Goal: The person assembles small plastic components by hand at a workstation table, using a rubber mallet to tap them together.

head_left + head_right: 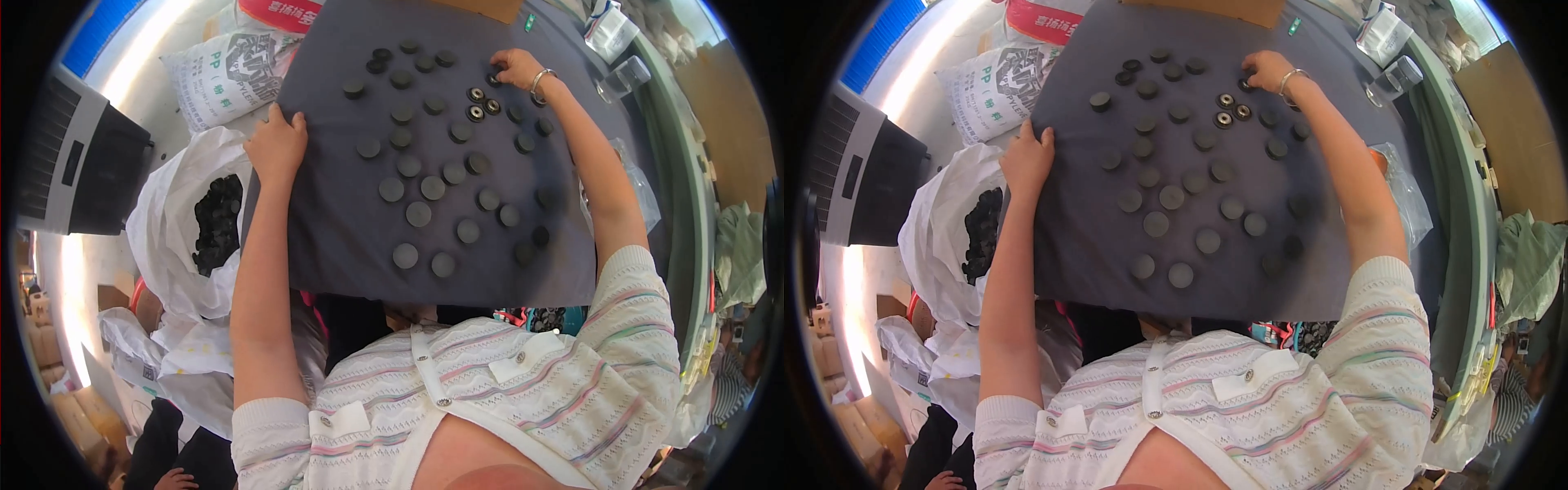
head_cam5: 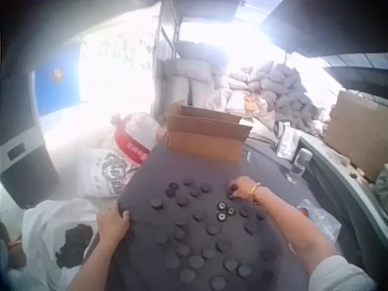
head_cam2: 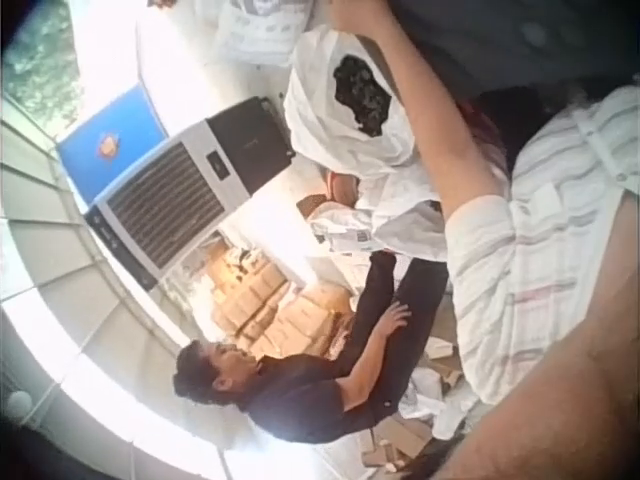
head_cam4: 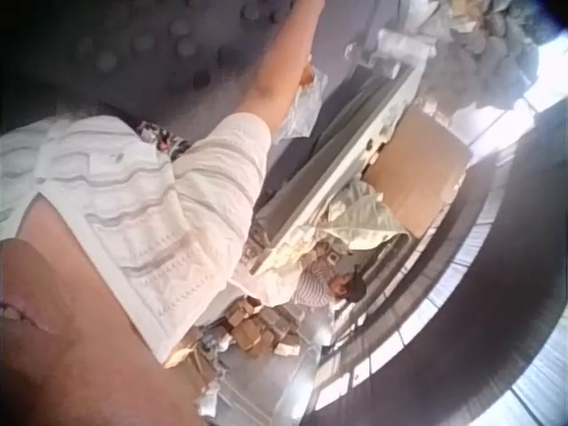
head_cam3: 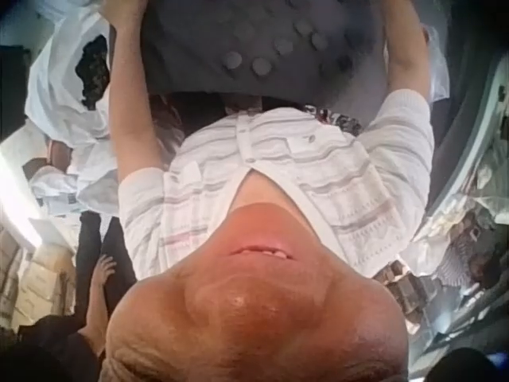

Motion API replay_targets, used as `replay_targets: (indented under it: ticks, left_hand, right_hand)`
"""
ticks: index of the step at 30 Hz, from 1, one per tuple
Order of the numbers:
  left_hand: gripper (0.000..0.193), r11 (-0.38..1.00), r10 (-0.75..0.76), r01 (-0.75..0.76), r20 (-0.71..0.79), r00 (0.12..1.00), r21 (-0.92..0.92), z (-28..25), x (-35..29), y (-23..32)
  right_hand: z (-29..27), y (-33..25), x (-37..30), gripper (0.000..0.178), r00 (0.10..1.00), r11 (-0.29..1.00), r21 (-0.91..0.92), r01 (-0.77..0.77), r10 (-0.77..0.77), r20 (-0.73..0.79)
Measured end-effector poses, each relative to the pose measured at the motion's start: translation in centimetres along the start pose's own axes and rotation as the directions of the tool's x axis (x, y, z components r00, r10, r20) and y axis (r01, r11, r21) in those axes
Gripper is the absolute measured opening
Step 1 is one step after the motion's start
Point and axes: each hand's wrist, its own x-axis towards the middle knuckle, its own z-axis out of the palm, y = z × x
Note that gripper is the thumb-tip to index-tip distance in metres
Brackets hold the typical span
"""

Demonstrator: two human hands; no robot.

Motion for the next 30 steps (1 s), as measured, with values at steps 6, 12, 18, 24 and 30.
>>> replay_targets:
  ticks: [6,12,18,24,30]
  left_hand:
    - [0.053,1.000,0.007,-0.008,-0.013,1.000,-0.030,0.4,0.2,0.1]
    - [0.052,0.998,0.005,-0.005,-0.007,1.000,-0.060,-0.1,0.0,1.0]
    - [0.050,0.999,-0.007,0.006,-0.029,1.000,-0.032,0.1,0.2,0.5]
    - [0.033,0.977,0.074,-0.109,-0.186,0.980,-0.181,0.5,-0.4,-1.1]
    - [0.050,0.957,-0.084,0.076,-0.019,0.996,-0.281,0.2,-0.9,0.6]
  right_hand:
    - [0.8,-0.3,-1.0,0.040,0.999,0.998,0.064,0.014,-0.016,0.031]
    - [0.8,0.8,-0.3,0.039,0.998,0.995,-0.071,0.067,-0.066,0.014]
    - [-0.3,-3.9,0.6,0.029,0.990,0.926,-0.375,0.049,0.006,0.144]
    - [0.9,-15.1,5.4,0.031,0.807,0.818,-0.119,0.562,-0.575,-0.135]
    - [4.1,-19.3,7.3,0.038,0.899,0.847,-0.305,0.435,-0.426,0.101]
